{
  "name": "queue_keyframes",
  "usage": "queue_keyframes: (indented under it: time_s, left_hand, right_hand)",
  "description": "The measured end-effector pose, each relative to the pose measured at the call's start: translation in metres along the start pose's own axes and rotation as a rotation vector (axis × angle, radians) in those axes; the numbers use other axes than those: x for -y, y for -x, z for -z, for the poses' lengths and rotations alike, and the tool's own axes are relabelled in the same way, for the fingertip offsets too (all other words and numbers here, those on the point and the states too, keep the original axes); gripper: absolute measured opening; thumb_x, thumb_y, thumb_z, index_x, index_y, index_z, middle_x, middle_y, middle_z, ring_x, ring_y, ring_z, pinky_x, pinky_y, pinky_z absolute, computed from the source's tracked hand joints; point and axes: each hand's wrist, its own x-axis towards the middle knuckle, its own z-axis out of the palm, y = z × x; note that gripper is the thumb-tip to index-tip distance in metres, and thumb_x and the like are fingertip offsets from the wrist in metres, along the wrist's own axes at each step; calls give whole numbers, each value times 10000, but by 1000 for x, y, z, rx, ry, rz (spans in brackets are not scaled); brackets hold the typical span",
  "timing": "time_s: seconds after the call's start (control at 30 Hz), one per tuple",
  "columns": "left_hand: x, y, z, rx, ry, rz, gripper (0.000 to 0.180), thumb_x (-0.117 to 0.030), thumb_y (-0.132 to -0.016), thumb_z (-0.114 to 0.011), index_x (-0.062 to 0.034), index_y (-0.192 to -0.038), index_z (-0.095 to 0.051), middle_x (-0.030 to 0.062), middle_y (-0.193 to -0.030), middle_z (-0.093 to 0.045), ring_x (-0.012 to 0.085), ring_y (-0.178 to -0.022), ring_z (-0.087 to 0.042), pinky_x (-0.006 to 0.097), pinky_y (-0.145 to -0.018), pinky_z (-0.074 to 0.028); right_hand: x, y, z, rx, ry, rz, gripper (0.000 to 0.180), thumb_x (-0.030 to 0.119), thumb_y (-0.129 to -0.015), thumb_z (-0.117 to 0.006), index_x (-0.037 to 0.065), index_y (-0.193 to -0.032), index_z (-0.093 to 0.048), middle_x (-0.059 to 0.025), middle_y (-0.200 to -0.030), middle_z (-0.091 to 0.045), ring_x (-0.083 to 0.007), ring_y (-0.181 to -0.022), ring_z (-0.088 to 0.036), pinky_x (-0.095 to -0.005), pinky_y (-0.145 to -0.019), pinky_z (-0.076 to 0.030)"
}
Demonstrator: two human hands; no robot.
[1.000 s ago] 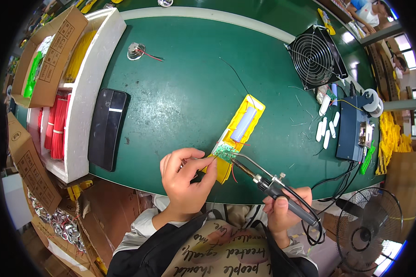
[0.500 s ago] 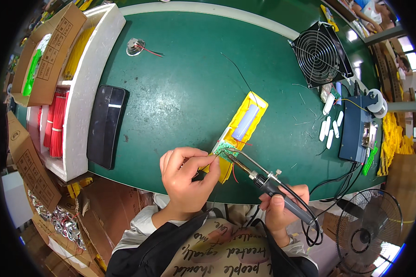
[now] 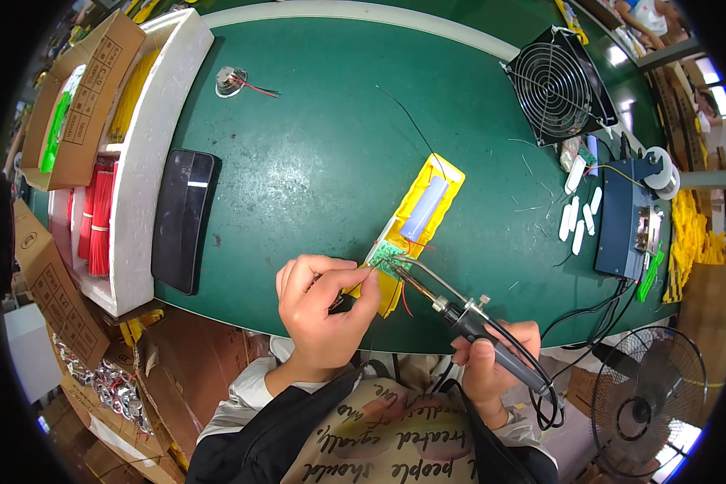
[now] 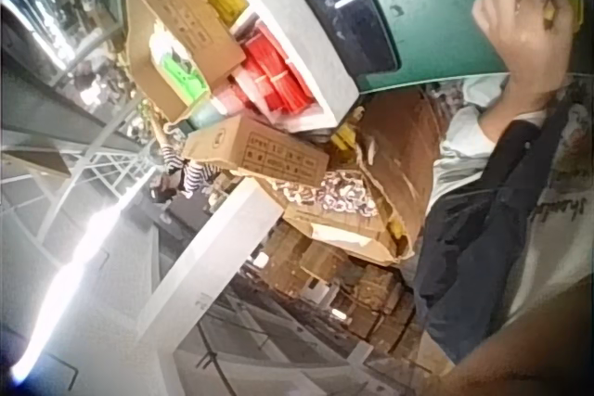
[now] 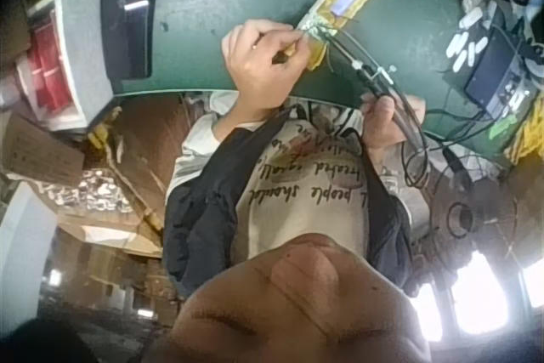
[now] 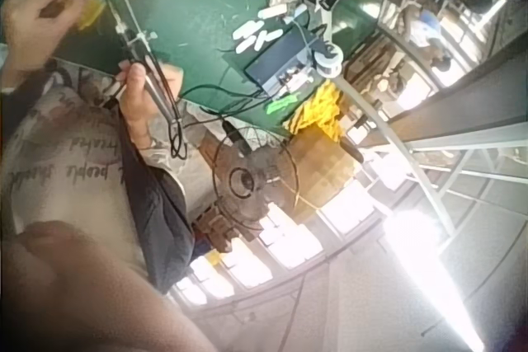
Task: The person solders wires onto the circuit boards inside flashlight casings using a soldering iron, attaches reflectors, and places the assembled flashlights onto a conveyor belt.
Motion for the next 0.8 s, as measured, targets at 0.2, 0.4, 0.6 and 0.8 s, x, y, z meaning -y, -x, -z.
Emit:
queue_keyframes:
  time_s: [0.2, 0.4, 0.6, 0.8]
  left_hand:
    - [-1, 1, -1, -6, 7, 18, 141, -29, -554, -689, -84, -649, -601, 4, -691, -539, 166, -626, -494, 285, -621, -351]
    - [0, 1, 0, 3, 3, -1, 127, -32, -580, -678, -81, -665, -598, 12, -711, -560, 168, -628, -498, 288, -632, -353]
    - [3, 3, -1, 31, -17, -75, 130, -25, -612, -656, -71, -712, -587, 32, -756, -588, 182, -649, -516, 298, -637, -363]
    - [3, 9, 5, 113, -6, -101, 186, -25, -624, -637, -46, -801, -583, 92, -913, -560, 224, -789, -530, 320, -721, -403]
  right_hand:
    - [1, 3, 2, -5, 24, 7, 401, 296, -763, -607, 4, -829, -341, -117, -530, -527, -88, -365, -464, -173, -336, -368]
    - [3, 5, 6, -56, -35, 63, 407, 307, -759, -609, 10, -827, -339, -112, -516, -512, -86, -353, -439, -175, -327, -343]
    - [-4, 4, 22, -175, -45, 151, 337, 239, -771, -587, 8, -790, -343, -97, -498, -481, -80, -338, -398, -180, -319, -328]
    - [-13, 2, 41, -276, 25, 168, 168, 117, -783, -528, 34, -766, -383, -38, -566, -444, -48, -378, -386, -145, -325, -275]
